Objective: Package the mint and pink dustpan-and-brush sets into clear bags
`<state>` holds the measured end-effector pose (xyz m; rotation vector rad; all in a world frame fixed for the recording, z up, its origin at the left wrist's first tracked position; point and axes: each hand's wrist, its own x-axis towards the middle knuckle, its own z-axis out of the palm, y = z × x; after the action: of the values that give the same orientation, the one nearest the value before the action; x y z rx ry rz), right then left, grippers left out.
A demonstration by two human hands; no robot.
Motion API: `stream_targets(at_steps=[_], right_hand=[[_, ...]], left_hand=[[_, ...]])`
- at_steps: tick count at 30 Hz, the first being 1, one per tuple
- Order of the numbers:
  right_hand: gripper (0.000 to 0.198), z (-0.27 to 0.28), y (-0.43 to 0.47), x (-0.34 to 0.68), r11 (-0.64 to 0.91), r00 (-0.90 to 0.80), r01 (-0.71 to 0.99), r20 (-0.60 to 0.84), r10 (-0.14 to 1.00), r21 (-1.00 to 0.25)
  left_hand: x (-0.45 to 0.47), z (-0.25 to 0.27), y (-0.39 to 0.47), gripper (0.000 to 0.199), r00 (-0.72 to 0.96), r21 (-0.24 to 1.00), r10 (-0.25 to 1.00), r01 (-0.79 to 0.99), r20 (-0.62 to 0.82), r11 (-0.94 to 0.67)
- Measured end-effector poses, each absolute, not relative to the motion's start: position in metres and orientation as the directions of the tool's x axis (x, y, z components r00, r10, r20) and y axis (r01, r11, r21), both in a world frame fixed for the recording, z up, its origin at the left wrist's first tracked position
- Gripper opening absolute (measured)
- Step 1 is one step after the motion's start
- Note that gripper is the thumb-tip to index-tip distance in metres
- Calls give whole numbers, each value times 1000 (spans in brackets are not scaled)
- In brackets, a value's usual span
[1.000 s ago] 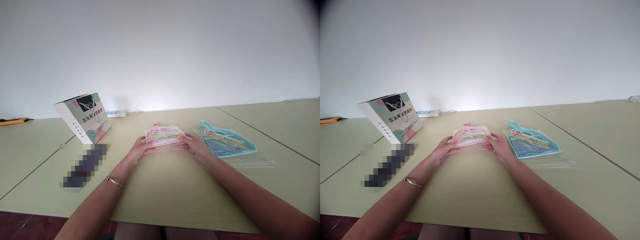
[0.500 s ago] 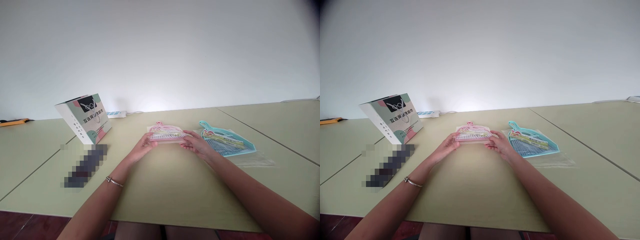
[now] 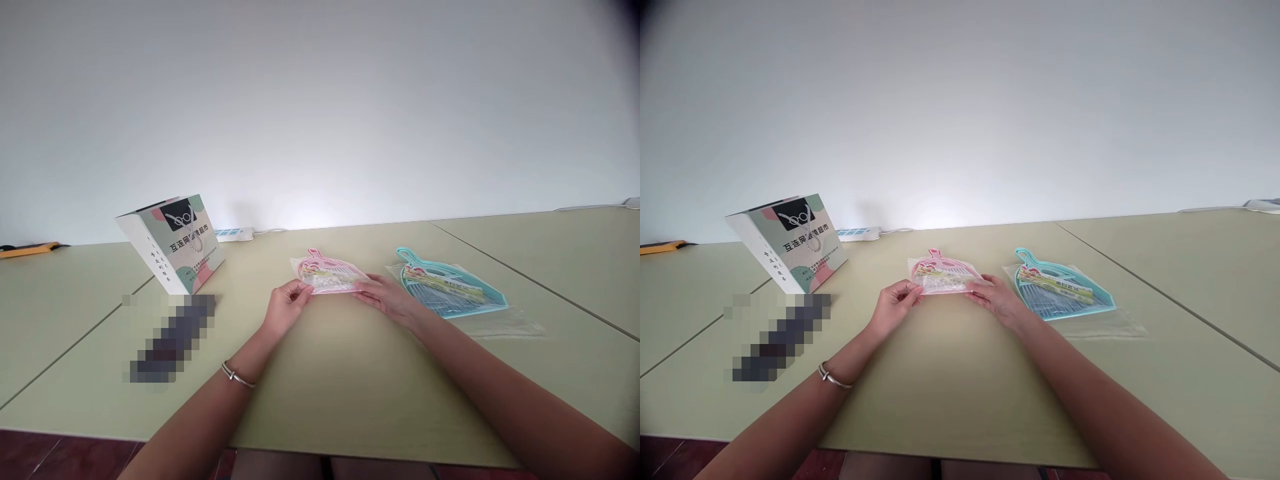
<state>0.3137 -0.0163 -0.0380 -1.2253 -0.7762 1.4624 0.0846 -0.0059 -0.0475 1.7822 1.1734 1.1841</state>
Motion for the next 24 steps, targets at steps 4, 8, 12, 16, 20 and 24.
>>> stream_targets(at_steps=[4,8,12,16,20,24], right_hand=[[16,-41,-11,315,-258,58,-406,-307,950,-877],[21,-40,-13,313,-209,33,-396,-241,970,-894],[21,-41,-17,309,-114,-29,-316,-110,994,-942],[23,-42,-19,306,-107,-109,-331,-75,991,-938],[18,-44,-20,303,-81,-108,-345,-46,993,-935],[20,-45,-19,303,-44,-21,-307,-39,999,-951]], left_hand=[[87,-45,-11,28,195,874,918,289,346,-391],[84,-39,-12,54,126,910,934,217,334,-354],[83,-33,-12,74,160,955,973,218,166,-199],[84,-31,-12,42,163,961,979,228,122,-158],[84,-32,-11,42,123,961,980,206,159,-182],[84,-35,-11,41,161,953,974,230,161,-196]])
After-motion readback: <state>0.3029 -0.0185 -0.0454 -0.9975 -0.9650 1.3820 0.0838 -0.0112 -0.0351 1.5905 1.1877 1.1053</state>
